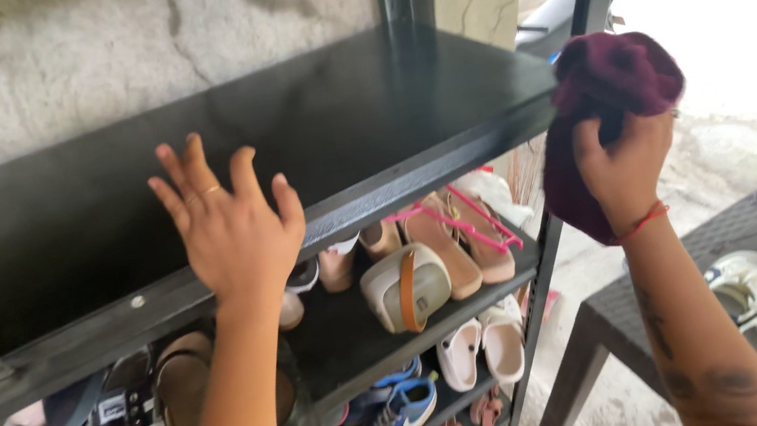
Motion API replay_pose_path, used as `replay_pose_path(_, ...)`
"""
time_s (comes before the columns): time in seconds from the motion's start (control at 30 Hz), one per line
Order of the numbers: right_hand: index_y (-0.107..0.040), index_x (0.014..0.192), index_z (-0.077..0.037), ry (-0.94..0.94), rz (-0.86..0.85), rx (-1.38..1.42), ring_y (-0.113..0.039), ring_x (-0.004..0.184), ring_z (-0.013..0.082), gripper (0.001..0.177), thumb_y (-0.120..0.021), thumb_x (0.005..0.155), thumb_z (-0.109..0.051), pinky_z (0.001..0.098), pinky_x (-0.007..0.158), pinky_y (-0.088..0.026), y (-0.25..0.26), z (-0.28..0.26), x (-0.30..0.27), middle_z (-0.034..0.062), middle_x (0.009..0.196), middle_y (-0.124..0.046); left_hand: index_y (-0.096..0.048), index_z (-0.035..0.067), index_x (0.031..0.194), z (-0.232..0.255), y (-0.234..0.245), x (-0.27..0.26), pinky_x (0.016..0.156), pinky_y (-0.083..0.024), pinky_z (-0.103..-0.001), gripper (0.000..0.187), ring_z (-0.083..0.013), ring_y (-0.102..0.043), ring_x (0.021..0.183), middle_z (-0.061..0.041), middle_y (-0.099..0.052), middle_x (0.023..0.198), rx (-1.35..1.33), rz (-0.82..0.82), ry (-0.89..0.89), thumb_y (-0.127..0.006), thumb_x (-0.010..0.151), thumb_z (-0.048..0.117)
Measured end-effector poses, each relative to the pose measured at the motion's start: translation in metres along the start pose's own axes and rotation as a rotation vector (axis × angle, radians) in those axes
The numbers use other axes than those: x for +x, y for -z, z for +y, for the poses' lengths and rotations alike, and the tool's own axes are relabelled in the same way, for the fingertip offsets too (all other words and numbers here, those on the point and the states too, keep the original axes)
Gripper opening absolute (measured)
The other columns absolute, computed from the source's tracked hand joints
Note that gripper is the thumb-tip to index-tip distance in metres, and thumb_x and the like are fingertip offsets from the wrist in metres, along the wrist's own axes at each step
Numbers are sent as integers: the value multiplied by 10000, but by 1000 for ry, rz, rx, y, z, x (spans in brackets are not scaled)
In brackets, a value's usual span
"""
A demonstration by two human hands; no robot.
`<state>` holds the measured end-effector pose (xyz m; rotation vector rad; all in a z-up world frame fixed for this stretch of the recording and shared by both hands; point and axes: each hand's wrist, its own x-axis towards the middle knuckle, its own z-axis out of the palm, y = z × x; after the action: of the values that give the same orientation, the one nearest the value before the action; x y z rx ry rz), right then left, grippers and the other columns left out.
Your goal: The person removes various shoes and a pink cup from a metal shoe rack and places them on a nearby table. They then use a broom to sweep dust from the empty shelves and wipe the surfaces with a purple cloth.
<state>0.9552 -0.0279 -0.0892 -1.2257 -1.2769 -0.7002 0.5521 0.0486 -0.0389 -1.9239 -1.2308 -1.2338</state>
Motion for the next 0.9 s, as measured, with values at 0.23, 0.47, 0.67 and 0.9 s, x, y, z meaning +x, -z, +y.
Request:
replay_pose_path(0.23,-475,1418,2,11,-20,-224,-443,1367,523,469,-541,1061,-296,501,1185,-330,-62,56,5,337,1483,-474,-670,57,1280,2,3,-3,1256,-147,-634,493,-531,-258,1521,-341,-428,1539,56,-6,3,-655,830,257)
replay_pose_path(0.47,-313,1578,96,-58,-76,23,-480,1344,566,552,-383,1173,-272,536,1156,-382,-81,96,-43,416,1463,-476,-672,59,1279,5,-4,0,1250,-134,-648,521,-526,-253,1526,-335,-430,1536,71,-11,40,-649,805,275)
replay_pose_path(0.67,-246,1637,-5,-72,-167,26,-604,1103,543,582,-442,1163,-279,563,966,-471,-73,92,72,382,1209,-615,-649,80,1387,7,-5,0,1216,-30,-713,594,-538,-209,1551,-342,-407,1566,76,-5,16,-661,859,353)
replay_pose_path(0.9,-569,1270,15,215,28,-161,-605,1067,513,236,-534,1210,-210,582,900,-471,-75,89,228,327,1229,-631,-634,96,1408,9,-5,-4,1229,-9,-709,599,-541,-194,1568,-346,-390,1591,80,-30,25,-654,872,364)
